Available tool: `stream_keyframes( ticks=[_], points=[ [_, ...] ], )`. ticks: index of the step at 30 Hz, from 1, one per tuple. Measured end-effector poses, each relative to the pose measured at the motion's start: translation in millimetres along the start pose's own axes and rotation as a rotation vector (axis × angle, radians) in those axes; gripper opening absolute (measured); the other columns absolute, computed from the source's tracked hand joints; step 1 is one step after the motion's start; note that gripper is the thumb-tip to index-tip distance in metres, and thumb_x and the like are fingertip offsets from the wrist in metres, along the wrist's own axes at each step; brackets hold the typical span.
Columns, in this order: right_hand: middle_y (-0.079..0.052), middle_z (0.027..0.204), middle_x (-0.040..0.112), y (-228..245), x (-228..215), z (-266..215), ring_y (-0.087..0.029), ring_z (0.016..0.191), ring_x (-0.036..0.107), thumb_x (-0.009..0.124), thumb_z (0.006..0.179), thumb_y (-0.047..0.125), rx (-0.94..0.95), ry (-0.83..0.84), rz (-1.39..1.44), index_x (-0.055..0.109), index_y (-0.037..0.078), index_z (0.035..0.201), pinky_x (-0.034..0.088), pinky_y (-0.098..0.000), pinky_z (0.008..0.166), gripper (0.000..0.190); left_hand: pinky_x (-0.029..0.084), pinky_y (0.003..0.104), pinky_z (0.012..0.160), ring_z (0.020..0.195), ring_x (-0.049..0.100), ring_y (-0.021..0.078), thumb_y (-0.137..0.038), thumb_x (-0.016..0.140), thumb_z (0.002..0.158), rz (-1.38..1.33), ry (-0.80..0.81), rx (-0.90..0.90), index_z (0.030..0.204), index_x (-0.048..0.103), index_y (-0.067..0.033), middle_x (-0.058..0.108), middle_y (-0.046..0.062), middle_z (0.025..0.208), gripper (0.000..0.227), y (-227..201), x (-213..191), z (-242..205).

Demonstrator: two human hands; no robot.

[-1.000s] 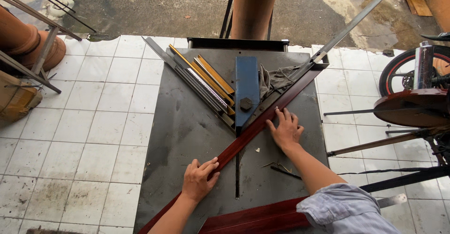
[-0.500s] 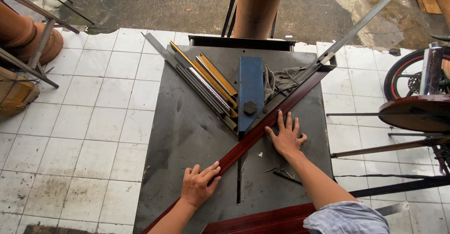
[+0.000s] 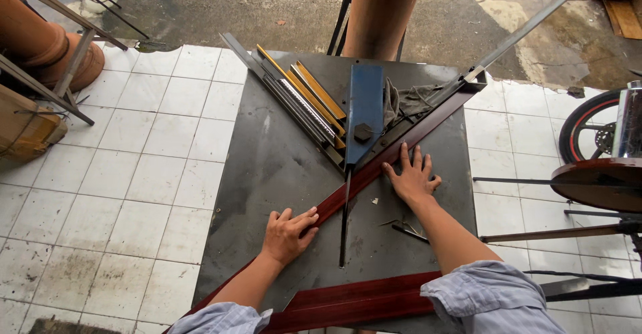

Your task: The person measures pieces of red wood frame molding and a thin inner mat strip against a ruler on a workshop table.

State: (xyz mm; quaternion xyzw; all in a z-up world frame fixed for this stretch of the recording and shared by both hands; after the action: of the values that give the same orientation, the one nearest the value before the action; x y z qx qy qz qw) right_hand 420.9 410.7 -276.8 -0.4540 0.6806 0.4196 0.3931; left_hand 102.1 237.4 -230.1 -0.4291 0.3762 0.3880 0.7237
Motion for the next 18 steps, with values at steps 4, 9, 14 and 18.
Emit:
stream_keyframes(
  ticks=[4,9,14,18],
  points=[
    [-0.005,0.176,0.002,-2.3,3.4,-29.7,-0.037,0.160,0.000,0.029,0.101,0.079,0.004,0.036,-0.020,0.002,0.042,0.168,0.017,-0.0758,0.111,0.082,0.043,0.037,0.070,0.074,0.060,0.0194,-0.045,0.070,0.086,0.013,-0.016,0.015,0.102,0.073,-0.0381,0.076,-0.020,0.117,0.018,-6.2,-5.4,-25.6],
    [-0.006,0.176,0.002,-11.5,12.0,-68.3,-0.037,0.160,0.002,0.029,0.100,0.079,-0.001,0.058,-0.066,0.000,0.042,0.168,0.020,-0.0746,0.112,0.083,0.043,0.037,0.069,0.074,0.058,0.0199,-0.046,0.066,0.088,0.034,0.043,0.068,0.109,0.071,-0.0377,0.073,-0.019,0.124,0.023,-20.4,-12.3,-63.3],
    [-0.007,0.177,0.007,-16.8,12.6,-92.4,-0.039,0.160,0.008,0.025,0.103,0.072,-0.107,-0.039,-0.228,0.010,0.033,0.168,0.016,-0.0808,0.109,0.077,0.048,0.037,0.073,0.080,0.058,0.0223,-0.038,0.069,0.088,0.050,0.178,0.131,0.130,0.065,-0.0336,0.064,-0.014,0.139,0.043,-27.1,-20.7,-86.9],
    [-0.009,0.169,0.038,1.9,-14.0,-133.0,-0.029,0.152,0.038,0.054,0.083,0.033,-0.693,-0.689,-0.658,0.058,0.012,0.137,0.028,-0.0655,0.110,0.059,0.056,0.042,0.080,0.096,0.064,0.0317,-0.019,0.077,0.082,-0.088,0.468,0.060,0.141,0.060,-0.0267,0.053,0.004,0.148,0.061,-15.7,-37.6,-97.5]
  ],
)
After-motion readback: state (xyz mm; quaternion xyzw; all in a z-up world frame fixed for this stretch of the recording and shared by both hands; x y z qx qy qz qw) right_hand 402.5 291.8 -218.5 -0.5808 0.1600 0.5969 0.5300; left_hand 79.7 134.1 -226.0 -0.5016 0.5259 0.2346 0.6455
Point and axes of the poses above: each hand's wrist, its own z-axis towards the middle knuckle, its own x-axis out of the palm, y = z × x, the point moved 8 cm from there along z, towards the middle knuckle
